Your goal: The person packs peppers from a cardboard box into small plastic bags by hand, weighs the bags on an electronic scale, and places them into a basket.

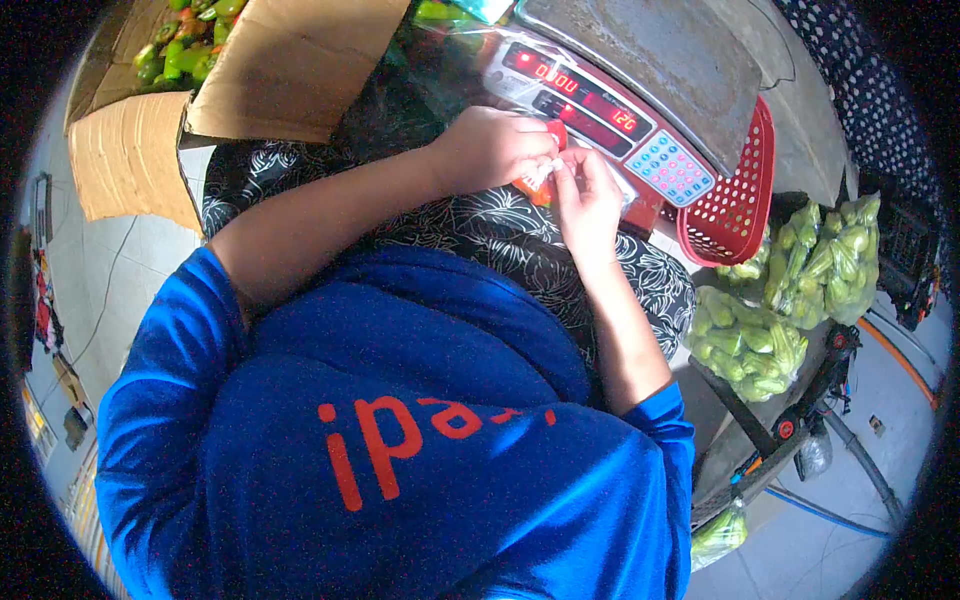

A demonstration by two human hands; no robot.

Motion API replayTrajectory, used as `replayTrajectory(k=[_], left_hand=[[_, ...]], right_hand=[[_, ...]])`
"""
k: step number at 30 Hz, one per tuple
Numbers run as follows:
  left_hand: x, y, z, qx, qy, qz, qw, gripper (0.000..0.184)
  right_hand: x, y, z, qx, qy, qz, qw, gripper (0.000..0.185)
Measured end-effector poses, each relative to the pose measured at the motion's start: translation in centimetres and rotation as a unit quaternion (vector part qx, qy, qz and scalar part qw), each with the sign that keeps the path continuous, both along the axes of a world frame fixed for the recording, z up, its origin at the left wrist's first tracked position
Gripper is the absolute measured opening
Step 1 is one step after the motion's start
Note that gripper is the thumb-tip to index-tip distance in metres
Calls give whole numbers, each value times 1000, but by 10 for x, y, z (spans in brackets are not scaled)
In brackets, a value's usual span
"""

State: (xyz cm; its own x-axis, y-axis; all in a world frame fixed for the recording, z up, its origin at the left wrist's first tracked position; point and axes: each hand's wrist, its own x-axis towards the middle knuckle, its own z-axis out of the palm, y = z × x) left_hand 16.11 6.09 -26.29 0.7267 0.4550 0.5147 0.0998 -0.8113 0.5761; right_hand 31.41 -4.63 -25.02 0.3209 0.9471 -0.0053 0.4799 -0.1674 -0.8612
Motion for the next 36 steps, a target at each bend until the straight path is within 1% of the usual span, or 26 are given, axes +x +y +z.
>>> replayTrajectory(k=[3, 4, 6, 7, 9, 12, 13, 15, 18, 19, 21, 22, 25, 26, 29, 30, 33, 36], left_hand=[[-2, 0, 7, -17, 8, -5, 1000, 12], [-2, -1, 8, -40, 21, -2, 999, 12], [-2, -2, 10, -86, 46, 4, 995, 12], [0, -2, 8, -118, 23, 17, 993, 12], [2, -1, 2, -183, -22, 45, 982, 11], [1, -4, 1, -230, -17, 47, 972, 12], [1, -3, 4, -261, -7, 36, 965, 11], [0, -4, 11, -324, 15, 16, 946, 11], [2, -7, 12, -370, 5, 1, 929, 12], [3, -9, 9, -382, -10, -2, 924, 13], [8, -11, 5, -402, -39, -9, 915, 15], [8, -10, 4, -397, -29, -8, 917, 15], [6, -5, 7, -388, -9, -11, 922, 15], [5, -5, 9, -391, -7, -17, 920, 15], [5, -8, 6, -407, -6, -28, 913, 14], [6, -10, 5, -414, -7, -32, 910, 13], [7, -12, 3, -322, -26, -28, 946, 12], [7, -11, 9, -304, -50, -43, 950, 10]], right_hand=[[-2, 0, 3, 5, -21, 18, 1000, 8], [-3, 1, 6, 7, -31, 26, 999, 8], [-8, 5, 18, 40, -92, 55, 993, 9], [-9, 6, 23, 56, -123, 68, 988, 9], [-8, 6, 25, 47, -121, 108, 986, 10], [-6, 3, 22, 27, -110, 141, 984, 12], [-5, 5, 22, 21, -106, 148, 983, 13], [-6, 6, 24, 23, -75, 130, 988, 11], [-6, 5, 14, 5, -11, 84, 996, 10], [-7, 6, 12, 5, 72, 58, 996, 10], [-12, 8, 11, 6, 233, 2, 972, 11], [-12, 7, 17, -11, 248, 0, 969, 16], [1, 3, 14, -75, 289, -8, 954, 18], [1, 4, 13, -68, 257, -2, 964, 13], [5, 7, 8, -4, 96, 73, 993, 6], [4, 9, 9, -6, 61, 68, 996, 3], [8, 5, 5, -64, 102, 70, 990, 2], [1, 3, 13, -107, 98, 56, 988, 8]])
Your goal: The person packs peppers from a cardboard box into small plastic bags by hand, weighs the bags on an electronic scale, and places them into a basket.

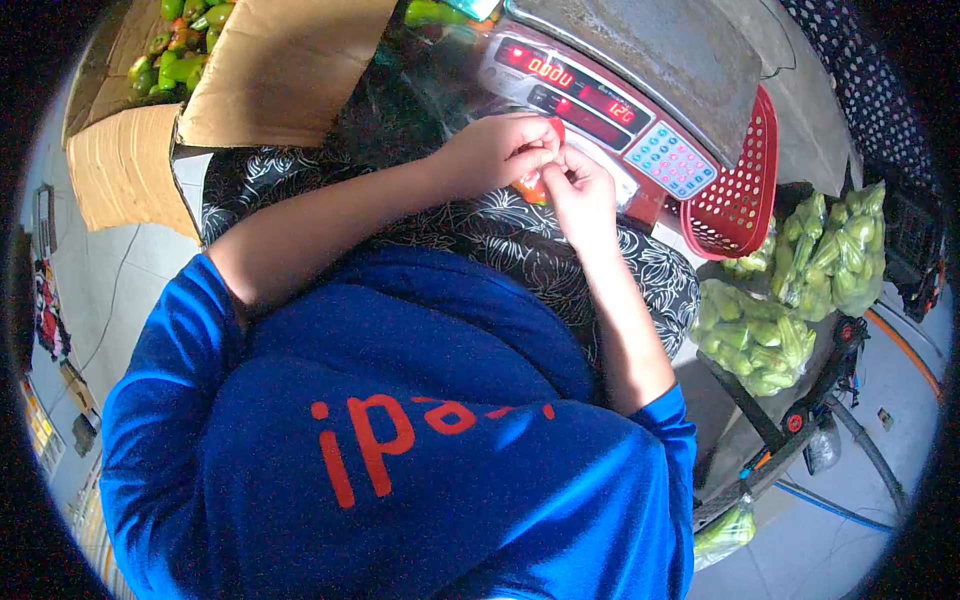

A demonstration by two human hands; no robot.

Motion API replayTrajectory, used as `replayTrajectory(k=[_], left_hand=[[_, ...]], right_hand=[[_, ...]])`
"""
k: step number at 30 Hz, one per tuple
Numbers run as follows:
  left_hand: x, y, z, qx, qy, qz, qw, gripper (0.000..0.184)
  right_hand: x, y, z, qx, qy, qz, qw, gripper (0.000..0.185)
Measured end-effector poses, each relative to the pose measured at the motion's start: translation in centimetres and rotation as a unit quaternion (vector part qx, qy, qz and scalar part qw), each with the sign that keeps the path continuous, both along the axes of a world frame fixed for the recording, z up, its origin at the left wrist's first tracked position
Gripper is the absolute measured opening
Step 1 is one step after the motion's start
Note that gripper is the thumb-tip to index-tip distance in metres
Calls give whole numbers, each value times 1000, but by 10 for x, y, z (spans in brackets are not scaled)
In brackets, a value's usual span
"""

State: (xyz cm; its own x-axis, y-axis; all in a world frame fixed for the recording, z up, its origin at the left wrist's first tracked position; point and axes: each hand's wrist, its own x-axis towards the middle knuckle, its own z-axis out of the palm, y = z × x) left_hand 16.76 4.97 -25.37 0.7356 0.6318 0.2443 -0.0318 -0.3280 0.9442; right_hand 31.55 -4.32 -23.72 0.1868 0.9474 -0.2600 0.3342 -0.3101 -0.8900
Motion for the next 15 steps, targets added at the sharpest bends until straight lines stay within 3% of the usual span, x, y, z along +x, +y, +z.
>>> replayTrajectory(k=[6, 9, 15], left_hand=[[-3, -3, -7, 5, -1, -19, 1000, 10], [-9, -1, -9, 53, 20, -42, 997, 12], [-11, -9, 1, 11, 45, -18, 999, 26]], right_hand=[[-2, 6, 17, -35, -194, 68, 978, 18], [-4, 5, 16, 17, -241, 98, 965, 21], [8, 4, 6, -40, 44, 47, 997, 16]])
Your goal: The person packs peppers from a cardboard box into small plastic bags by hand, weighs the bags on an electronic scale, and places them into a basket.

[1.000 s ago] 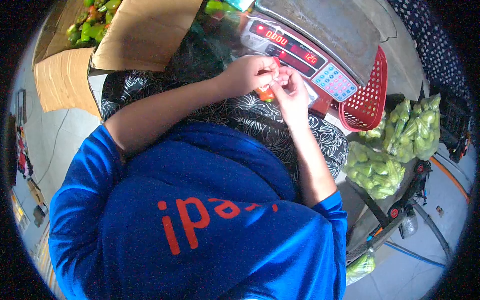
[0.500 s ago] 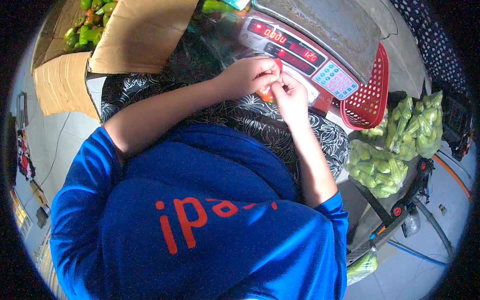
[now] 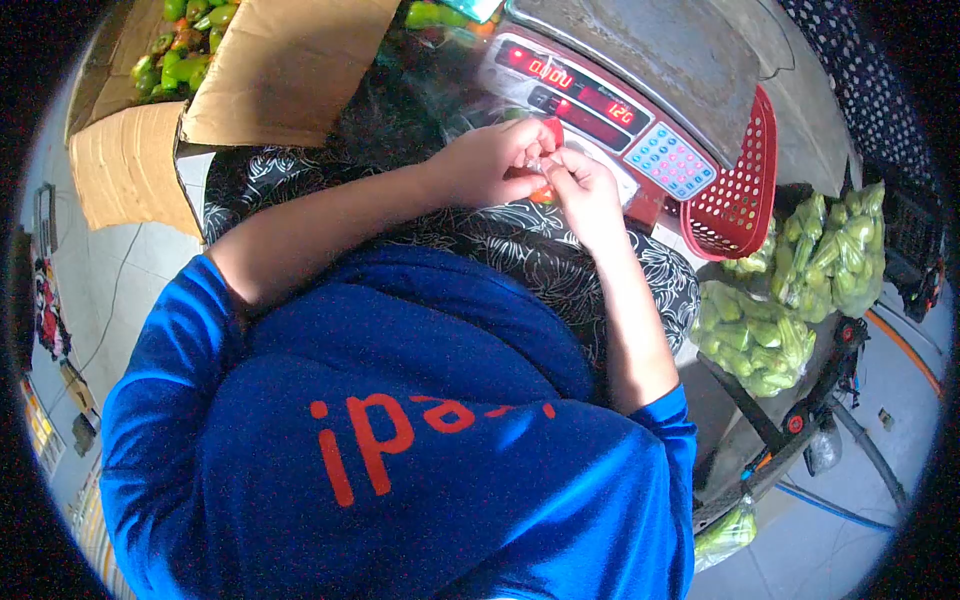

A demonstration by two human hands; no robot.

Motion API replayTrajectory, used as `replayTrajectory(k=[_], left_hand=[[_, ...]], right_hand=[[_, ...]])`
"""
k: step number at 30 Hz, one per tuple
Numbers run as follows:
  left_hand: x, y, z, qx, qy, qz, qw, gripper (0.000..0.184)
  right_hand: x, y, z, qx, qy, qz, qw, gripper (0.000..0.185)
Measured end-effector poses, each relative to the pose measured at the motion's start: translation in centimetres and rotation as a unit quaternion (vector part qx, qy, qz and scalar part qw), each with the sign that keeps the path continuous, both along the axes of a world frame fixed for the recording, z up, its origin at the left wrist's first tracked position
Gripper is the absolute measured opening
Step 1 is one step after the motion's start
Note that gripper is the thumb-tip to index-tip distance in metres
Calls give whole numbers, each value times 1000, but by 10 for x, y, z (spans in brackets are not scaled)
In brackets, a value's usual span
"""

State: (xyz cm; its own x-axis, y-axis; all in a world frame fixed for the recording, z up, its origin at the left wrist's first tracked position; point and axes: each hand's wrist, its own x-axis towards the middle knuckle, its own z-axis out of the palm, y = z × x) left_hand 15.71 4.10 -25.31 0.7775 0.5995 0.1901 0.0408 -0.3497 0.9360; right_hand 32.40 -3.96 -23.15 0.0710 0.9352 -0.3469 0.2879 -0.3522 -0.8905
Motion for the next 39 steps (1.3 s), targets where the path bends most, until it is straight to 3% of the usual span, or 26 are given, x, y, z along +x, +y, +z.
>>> replayTrajectory(k=[6, 15, 18, 21, 24, 28, 37, 39], left_hand=[[1, 4, -4, 63, 10, -6, 998, 23], [1, -3, 1, 19, 19, 44, 999, 16], [5, 0, -9, 61, 2, 48, 997, 15], [5, 13, -16, 37, 4, 92, 995, 15], [-4, 17, -9, -88, 37, 89, 991, 14], [-8, 8, -1, 37, -17, 86, 995, 11], [-3, 4, 4, 69, 73, 95, 990, 12], [-4, 2, 11, 184, 121, 130, 967, 12]], right_hand=[[2, -1, 6, -14, 28, 32, 999, 18], [-1, -2, 5, 0, 70, 23, 997, 15], [0, -3, 5, -25, 96, 16, 995, 18], [-4, -6, 4, -22, 164, 3, 986, 18], [-5, -5, 0, -8, 179, -26, 983, 19], [1, -7, -5, -9, 208, -60, 976, 18], [-5, -6, 1, -25, 211, -37, 977, 19], [-10, -5, 5, -18, 163, -15, 986, 19]])
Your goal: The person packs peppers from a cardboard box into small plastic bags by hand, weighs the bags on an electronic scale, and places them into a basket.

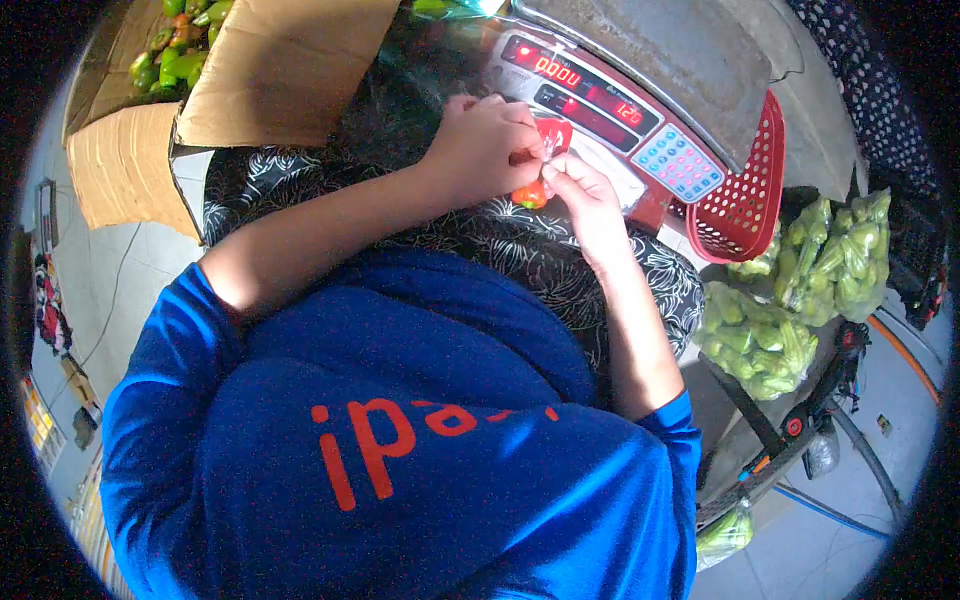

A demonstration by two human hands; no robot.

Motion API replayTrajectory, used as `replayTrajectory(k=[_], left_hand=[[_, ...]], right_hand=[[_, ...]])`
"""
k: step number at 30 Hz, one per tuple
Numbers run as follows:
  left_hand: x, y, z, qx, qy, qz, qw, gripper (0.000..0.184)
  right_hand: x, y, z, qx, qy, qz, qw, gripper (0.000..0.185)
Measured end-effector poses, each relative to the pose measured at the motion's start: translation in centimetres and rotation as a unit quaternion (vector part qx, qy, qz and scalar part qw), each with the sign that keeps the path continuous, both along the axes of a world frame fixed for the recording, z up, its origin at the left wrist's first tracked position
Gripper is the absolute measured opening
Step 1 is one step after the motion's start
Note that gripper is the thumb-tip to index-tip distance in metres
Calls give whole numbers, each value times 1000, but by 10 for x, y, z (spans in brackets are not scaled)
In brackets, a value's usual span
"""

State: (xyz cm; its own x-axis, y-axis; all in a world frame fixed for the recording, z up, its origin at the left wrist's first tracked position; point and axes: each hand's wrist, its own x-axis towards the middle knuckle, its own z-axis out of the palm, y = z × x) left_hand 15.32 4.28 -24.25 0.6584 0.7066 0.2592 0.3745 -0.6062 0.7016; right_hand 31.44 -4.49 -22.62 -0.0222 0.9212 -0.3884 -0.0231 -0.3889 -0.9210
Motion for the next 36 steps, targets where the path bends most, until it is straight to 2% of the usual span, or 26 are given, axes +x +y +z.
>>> replayTrajectory(k=[1, 7, 10, 13, 16, 19, 20, 21, 23, 24, 27, 30, 36], left_hand=[[-1, -1, 4, 58, 29, 16, 998, 12], [3, 7, -7, 146, 30, -18, 989, 9], [3, 7, -11, 170, -3, -19, 985, 7], [3, 7, -13, 159, 43, -26, 986, 8], [5, 7, -17, 146, -20, -16, 989, 10], [6, 0, -18, 83, -98, -41, 991, 12], [6, 0, -19, 69, -94, -45, 992, 13], [6, 0, -20, 57, -91, -48, 993, 14], [8, 0, -22, 55, -87, -51, 993, 14], [9, -1, -22, 65, -86, -50, 993, 12], [12, 0, -24, 79, -87, -67, 991, 10], [8, 0, -25, 90, -80, -71, 990, 13], [3, 7, -38, 95, -62, -87, 990, 15]], right_hand=[[-2, 0, 2, 6, -24, 10, 1000, 19], [2, -4, -3, 19, -6, 22, 1000, 18], [6, -8, -5, 20, -33, 29, 999, 18], [4, -8, -2, 23, -51, 18, 998, 20], [6, -7, -6, 42, -55, 1, 998, 20], [-2, -4, 7, 35, -130, -48, 990, 19], [-6, -2, 18, 43, -192, -54, 979, 19], [-5, 0, 21, 101, -279, -20, 955, 19], [-3, 3, 25, 215, -440, 49, 871, 21], [-4, 4, 30, 213, -450, 66, 865, 21], [-3, -4, 18, 79, -248, -44, 965, 22], [-9, -6, 26, 26, -161, -89, 983, 22], [-14, -9, 37, 43, -128, -119, 984, 21]])
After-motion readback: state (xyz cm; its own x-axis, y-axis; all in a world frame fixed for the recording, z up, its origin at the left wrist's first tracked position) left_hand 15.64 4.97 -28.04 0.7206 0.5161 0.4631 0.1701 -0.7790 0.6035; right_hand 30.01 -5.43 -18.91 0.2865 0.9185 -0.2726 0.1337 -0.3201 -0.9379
